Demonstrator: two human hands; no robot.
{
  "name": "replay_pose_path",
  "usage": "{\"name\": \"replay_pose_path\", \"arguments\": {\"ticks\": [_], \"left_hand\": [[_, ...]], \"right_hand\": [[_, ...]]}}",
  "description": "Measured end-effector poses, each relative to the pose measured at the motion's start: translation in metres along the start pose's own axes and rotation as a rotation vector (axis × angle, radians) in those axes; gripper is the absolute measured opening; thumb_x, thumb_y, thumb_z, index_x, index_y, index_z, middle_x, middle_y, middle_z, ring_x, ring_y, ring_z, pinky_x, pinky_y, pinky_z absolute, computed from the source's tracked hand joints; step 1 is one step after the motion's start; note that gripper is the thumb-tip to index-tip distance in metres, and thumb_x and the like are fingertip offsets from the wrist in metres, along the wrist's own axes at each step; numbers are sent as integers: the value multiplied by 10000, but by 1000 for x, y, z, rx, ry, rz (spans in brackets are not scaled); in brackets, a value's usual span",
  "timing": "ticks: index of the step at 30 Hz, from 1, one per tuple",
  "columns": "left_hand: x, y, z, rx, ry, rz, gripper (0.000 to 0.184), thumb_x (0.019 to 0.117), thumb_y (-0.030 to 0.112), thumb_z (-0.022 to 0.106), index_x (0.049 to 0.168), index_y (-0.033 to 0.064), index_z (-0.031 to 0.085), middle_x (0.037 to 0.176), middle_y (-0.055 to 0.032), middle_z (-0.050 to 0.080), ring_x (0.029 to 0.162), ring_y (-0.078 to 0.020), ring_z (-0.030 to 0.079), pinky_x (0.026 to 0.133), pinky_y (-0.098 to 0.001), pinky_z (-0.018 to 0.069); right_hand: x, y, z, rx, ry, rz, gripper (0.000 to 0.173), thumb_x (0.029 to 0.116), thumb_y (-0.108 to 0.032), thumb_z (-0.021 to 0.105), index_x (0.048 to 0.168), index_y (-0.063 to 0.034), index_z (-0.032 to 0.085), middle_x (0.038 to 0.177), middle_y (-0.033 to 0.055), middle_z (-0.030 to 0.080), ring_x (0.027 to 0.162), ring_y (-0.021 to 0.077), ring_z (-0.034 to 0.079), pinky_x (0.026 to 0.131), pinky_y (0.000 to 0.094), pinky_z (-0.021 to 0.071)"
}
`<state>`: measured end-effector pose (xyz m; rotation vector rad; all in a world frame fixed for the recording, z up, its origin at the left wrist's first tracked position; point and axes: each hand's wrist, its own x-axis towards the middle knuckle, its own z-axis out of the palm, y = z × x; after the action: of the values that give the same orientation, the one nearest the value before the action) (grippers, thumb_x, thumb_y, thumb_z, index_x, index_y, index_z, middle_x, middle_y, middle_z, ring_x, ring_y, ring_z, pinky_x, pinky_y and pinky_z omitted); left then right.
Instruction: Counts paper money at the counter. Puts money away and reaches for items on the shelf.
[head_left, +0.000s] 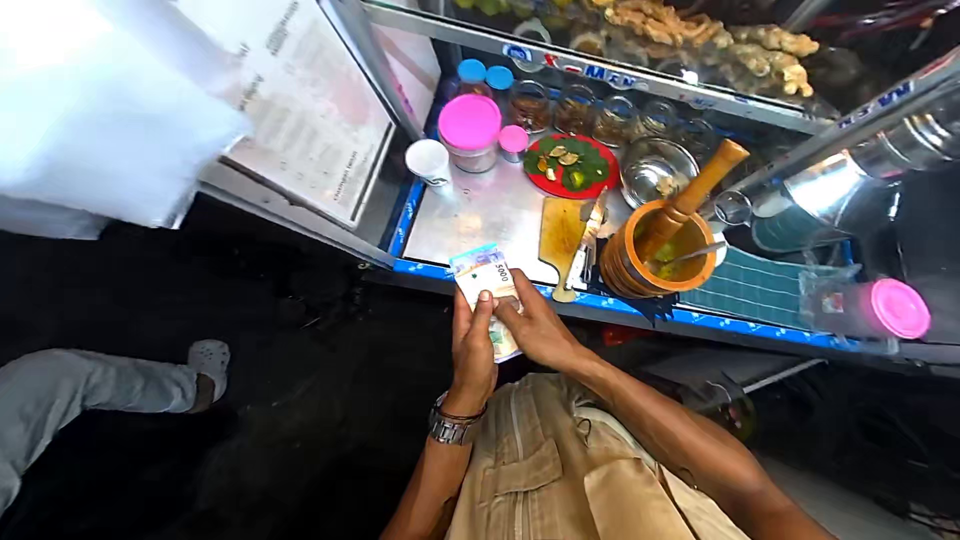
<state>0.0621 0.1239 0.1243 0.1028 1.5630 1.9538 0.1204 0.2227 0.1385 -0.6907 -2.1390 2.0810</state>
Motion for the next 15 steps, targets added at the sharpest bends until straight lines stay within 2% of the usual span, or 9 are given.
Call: {"name": "replay_pose_path", "arguments": {"ticks": [2, 4, 5, 7, 8, 9, 11, 13, 15], "left_hand": [[1, 0, 5, 18, -19, -1, 519, 1107, 203, 340, 1584, 47, 210, 1390, -135, 558, 1184, -149, 633, 990, -325, 560], [6, -1, 0, 24, -131, 16, 545, 1107, 329, 293, 1569, 46, 236, 1413, -125, 551, 1238, -172, 606, 1041, -354, 536], [8, -2, -5, 52, -189, 4, 569, 1094, 393, 279, 1544, 44, 277, 1401, -114, 560, 1245, -180, 594, 1049, -362, 518], [10, -7, -7, 228, -319, -60, 494, 1047, 366, 358, 1400, 36, 459, 1190, -61, 661, 1054, -159, 656, 882, -338, 561], [7, -9, -6, 356, -476, -94, 445, 1027, 315, 440, 1339, 7, 514, 1106, -56, 669, 963, -147, 659, 821, -336, 565], [4, -11, -1, 472, -680, -127, 432, 992, 294, 544, 1303, -6, 556, 1079, -74, 678, 929, -155, 664, 809, -358, 569], [-3, -14, 15, 627, -1074, -174, 502, 916, 360, 728, 1279, 34, 612, 1097, -99, 681, 920, -176, 662, 805, -383, 564], [-9, -16, 35, 751, -1334, -196, 511, 863, 363, 803, 1253, 83, 628, 1092, -86, 654, 891, -175, 629, 789, -372, 539], [-11, -17, 51, 901, -1429, -111, 312, 891, 252, 773, 1144, 90, 692, 1019, -84, 691, 864, -204, 655, 801, -420, 550]], "right_hand": [[-5, -1, -8, 39, -34, 30, 464, 1069, -122, 468, 1502, 14, 376, 1333, 202, 608, 1191, 185, 640, 1047, 359, 520], [-13, 1, -26, 160, -23, 41, 408, 1058, -98, 488, 1453, -4, 462, 1243, 156, 659, 1080, 160, 687, 964, 345, 578], [-19, 3, -38, 238, 6, 29, 345, 1041, -70, 513, 1376, 4, 551, 1184, 137, 687, 1030, 155, 699, 931, 347, 593], [-37, 10, -70, 348, 64, -14, 244, 1002, -16, 501, 1129, 11, 707, 1098, 98, 729, 991, 141, 693, 900, 349, 585], [-46, 14, -87, 357, 83, -23, 257, 990, -21, 481, 1030, -10, 734, 1084, 78, 732, 996, 134, 685, 893, 343, 577], [-56, 17, -102, 356, 110, -18, 269, 984, -34, 468, 965, -40, 736, 1051, 55, 732, 972, 121, 680, 869, 332, 575], [-71, 19, -125, 367, 171, 5, 281, 990, -54, 450, 897, -93, 712, 943, 13, 728, 845, 85, 681, 769, 291, 584], [-86, 20, -139, 397, 206, 29, 286, 991, -65, 423, 889, -117, 685, 873, -7, 709, 780, 70, 667, 727, 273, 574], [-101, 20, -148, 384, 178, 9, 333, 997, -95, 363, 933, -117, 688, 915, -9, 699, 814, 71, 659, 742, 272, 564]]}}
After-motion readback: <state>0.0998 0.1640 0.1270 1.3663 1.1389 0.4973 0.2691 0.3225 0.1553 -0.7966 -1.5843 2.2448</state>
